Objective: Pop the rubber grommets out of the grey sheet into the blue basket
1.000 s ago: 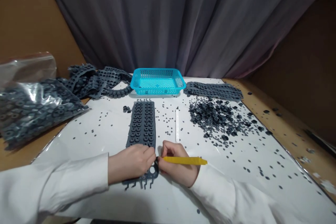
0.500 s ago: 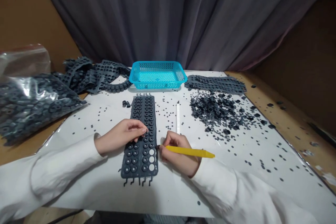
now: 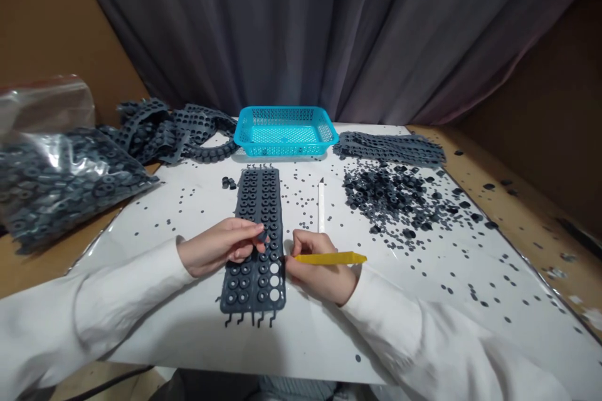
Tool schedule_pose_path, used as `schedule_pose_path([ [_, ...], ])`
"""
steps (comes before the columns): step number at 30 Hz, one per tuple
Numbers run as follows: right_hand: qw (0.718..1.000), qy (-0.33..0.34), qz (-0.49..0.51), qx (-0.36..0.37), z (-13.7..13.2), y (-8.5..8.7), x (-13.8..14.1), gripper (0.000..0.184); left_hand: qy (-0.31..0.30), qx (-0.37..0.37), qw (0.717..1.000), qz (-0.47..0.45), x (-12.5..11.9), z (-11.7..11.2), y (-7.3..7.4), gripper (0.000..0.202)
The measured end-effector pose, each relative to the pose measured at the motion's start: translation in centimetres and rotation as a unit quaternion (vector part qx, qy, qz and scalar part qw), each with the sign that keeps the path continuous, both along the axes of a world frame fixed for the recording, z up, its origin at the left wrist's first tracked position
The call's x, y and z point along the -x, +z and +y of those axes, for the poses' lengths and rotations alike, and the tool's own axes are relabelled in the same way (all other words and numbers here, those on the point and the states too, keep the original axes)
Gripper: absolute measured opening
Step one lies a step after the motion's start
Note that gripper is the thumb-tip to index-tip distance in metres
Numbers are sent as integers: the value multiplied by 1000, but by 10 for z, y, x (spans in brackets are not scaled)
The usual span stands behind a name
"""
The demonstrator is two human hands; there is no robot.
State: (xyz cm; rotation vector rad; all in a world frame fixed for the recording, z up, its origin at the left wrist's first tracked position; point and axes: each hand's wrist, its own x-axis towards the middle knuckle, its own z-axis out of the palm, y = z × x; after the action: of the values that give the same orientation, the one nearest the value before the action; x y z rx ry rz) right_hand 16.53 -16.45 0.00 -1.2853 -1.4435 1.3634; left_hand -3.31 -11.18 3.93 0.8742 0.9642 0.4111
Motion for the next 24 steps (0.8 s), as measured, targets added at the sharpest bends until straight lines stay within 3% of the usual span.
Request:
schedule_pose_path([
  [8,994,1,92,64,4,-5,-1,21,33,52,998,14,-6,-2,-2,47],
  [12,995,1,82,61,3,-5,-1,21,54,87,995,7,-7,-1,-3,38],
  [16,996,0,74,53,3,-7,-1,21,44,98,993,-57,-8,4,0,20],
  [19,997,3,70,45,3,-9,-1,21,30,1,998,-53,-8,7,2,16],
  [21,997,3,66,39,3,-9,-2,21,-43,-148,987,38,-9,7,3,12],
  [22,997,4,67,37,3,-9,-2,21,-102,-248,959,91,-10,7,4,11],
  [24,997,6,71,38,3,-7,-2,21,-226,-444,850,173,-12,6,6,12],
])
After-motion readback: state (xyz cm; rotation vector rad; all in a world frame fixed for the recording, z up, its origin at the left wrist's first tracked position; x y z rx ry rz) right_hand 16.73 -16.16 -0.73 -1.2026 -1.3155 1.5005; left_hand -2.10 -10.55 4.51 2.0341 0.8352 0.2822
